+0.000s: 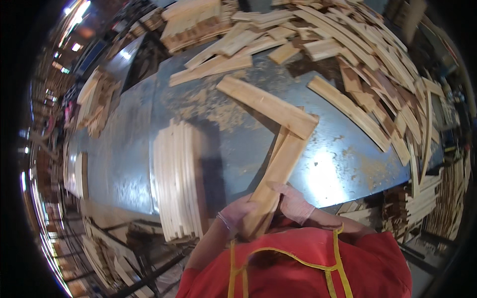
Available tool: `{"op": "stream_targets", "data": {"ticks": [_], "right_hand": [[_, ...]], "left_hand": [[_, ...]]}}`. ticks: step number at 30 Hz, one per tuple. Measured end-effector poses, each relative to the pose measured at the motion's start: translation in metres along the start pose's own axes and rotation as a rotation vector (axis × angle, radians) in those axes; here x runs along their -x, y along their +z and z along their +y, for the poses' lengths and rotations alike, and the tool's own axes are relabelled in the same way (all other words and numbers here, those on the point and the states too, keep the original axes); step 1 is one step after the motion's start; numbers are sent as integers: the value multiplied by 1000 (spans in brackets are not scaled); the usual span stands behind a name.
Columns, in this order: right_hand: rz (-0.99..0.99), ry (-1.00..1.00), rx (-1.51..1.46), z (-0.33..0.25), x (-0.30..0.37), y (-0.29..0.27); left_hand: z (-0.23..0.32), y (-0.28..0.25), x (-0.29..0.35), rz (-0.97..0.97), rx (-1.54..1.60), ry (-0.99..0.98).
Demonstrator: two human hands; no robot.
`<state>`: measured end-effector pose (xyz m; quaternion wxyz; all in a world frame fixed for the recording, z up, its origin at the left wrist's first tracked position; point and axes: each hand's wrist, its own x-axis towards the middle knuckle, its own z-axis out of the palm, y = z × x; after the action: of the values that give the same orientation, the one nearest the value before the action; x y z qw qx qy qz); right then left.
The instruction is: The person sorts and stacks wooden planks on a metal workbench in a workshop. They pick up individual planks from a scattered pile, align them, and place them into a neat stack, occasionally adjusting the pile to maintain order.
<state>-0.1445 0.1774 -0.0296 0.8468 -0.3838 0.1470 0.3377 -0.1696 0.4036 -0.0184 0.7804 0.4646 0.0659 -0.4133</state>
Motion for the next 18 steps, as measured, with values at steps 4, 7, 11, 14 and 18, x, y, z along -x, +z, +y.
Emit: {"op": "stream_targets", "data": {"ticks": [4,7,11,14,18], "right_hand": [[-188,-53,-143,24,-25,25],[-180,192,-482,51,-53,24],[-172,197,-523,69,-48,28],[-142,-19,-473,75,-22,27],[-308,-294,72,54,13,39]], "left_hand": [[-37,-23,62,-49,431,-31],[-89,-17,69,58,725,-60],[-131,-37,64,-405,1285,-270],[-116,-36,89,-34,528,-91],[-95,-62,115,625,-114,225]]}}
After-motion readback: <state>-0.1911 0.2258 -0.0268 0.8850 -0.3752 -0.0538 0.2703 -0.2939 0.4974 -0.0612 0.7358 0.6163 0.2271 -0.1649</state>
